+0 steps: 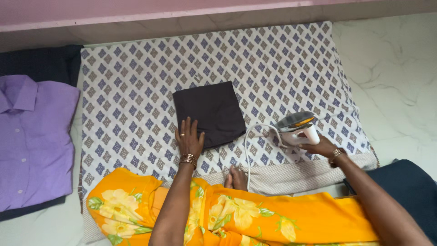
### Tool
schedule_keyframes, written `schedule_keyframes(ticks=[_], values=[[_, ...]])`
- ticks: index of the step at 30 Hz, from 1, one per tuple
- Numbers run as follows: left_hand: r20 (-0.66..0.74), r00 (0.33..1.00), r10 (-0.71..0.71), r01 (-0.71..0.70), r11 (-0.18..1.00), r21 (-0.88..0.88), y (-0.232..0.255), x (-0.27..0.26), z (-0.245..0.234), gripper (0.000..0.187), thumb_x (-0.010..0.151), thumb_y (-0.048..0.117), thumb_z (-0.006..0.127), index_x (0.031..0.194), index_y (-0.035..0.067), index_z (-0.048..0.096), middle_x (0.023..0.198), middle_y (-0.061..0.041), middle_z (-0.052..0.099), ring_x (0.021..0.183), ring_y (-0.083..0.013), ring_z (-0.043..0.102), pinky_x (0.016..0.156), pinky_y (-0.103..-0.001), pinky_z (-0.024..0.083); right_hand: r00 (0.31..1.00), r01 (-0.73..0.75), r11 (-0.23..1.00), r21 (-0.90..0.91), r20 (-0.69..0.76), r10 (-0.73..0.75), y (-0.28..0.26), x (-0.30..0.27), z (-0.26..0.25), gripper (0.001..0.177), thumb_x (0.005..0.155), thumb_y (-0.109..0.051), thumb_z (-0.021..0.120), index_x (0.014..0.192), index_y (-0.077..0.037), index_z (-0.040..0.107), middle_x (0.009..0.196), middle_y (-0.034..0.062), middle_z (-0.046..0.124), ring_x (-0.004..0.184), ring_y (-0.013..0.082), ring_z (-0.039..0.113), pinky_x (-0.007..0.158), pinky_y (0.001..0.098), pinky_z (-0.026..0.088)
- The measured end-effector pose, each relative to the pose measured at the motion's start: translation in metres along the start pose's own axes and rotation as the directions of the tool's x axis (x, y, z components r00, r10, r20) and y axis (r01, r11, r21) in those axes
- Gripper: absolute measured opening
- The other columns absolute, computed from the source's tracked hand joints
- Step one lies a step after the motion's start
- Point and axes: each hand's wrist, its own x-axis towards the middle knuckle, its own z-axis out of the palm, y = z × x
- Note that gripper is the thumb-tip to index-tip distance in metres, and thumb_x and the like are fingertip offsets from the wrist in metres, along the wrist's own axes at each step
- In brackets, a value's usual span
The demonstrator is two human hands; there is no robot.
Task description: The person irons a pair of dark trousers and a purple shirt on a patterned mat on the floor. They use a handheld iron to smooth the fabric, folding the trousers and adjusting the shirt as they work.
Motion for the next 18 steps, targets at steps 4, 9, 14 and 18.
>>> schedule_keyframes(ticks=[4,9,14,18], values=[[0.063,0.998,0.009,-0.015,0.995,0.100,-0.005,-0.010,0.002,0.057,0.093,0.048,0.057,0.145,0.024,0.052,0.163,-0.010,0.030,0.149,-0.0341,0.026,0.115,-0.067,0.016,0.987,0.109,0.994,-0.033,-0.115,-0.112,-0.042,-0.004,0.005,0.047,0.082,-0.038,0.082,0.119,-0.011,0.075,0.107,0.0098,0.078,0.096,0.0208,0.072,0.084,0.0422,0.058],[0.035,0.976,0.214,-0.207,0.968,-0.145,0.041,-0.016,0.015,0.060,0.096,0.046,0.063,0.149,0.021,0.050,0.168,-0.011,0.030,0.154,-0.0331,0.027,0.120,-0.065,0.019,0.974,0.153,0.986,0.059,-0.175,-0.141,-0.119,-0.041,0.007,0.043,0.085,-0.035,0.077,0.117,-0.008,0.069,0.096,0.0107,0.077,0.087,0.0181,0.072,0.078,0.0385,0.058],[0.134,0.945,0.299,-0.087,0.624,-0.776,0.110,-0.025,0.040,0.090,0.082,0.033,0.070,0.160,0.012,0.029,0.165,-0.018,0.030,0.153,-0.0358,0.029,0.122,-0.054,0.025,0.983,0.179,0.899,0.399,-0.031,-0.182,-0.186,-0.101,0.021,0.042,0.093,-0.032,0.071,0.112,0.005,0.065,0.079,0.0096,0.069,0.071,0.0173,0.065,0.066,0.0330,0.057],[0.585,0.743,0.325,0.363,0.539,-0.760,0.154,-0.054,0.060,0.088,0.080,0.030,0.068,0.158,0.014,0.032,0.148,-0.020,0.052,0.122,-0.0364,0.064,0.108,-0.046,0.047,0.934,0.267,0.764,0.587,0.039,-0.356,-0.234,-0.117,0.019,0.035,0.097,-0.031,0.067,0.116,-0.002,0.062,0.078,0.0010,0.062,0.067,0.0107,0.059,0.061,0.0280,0.052]])
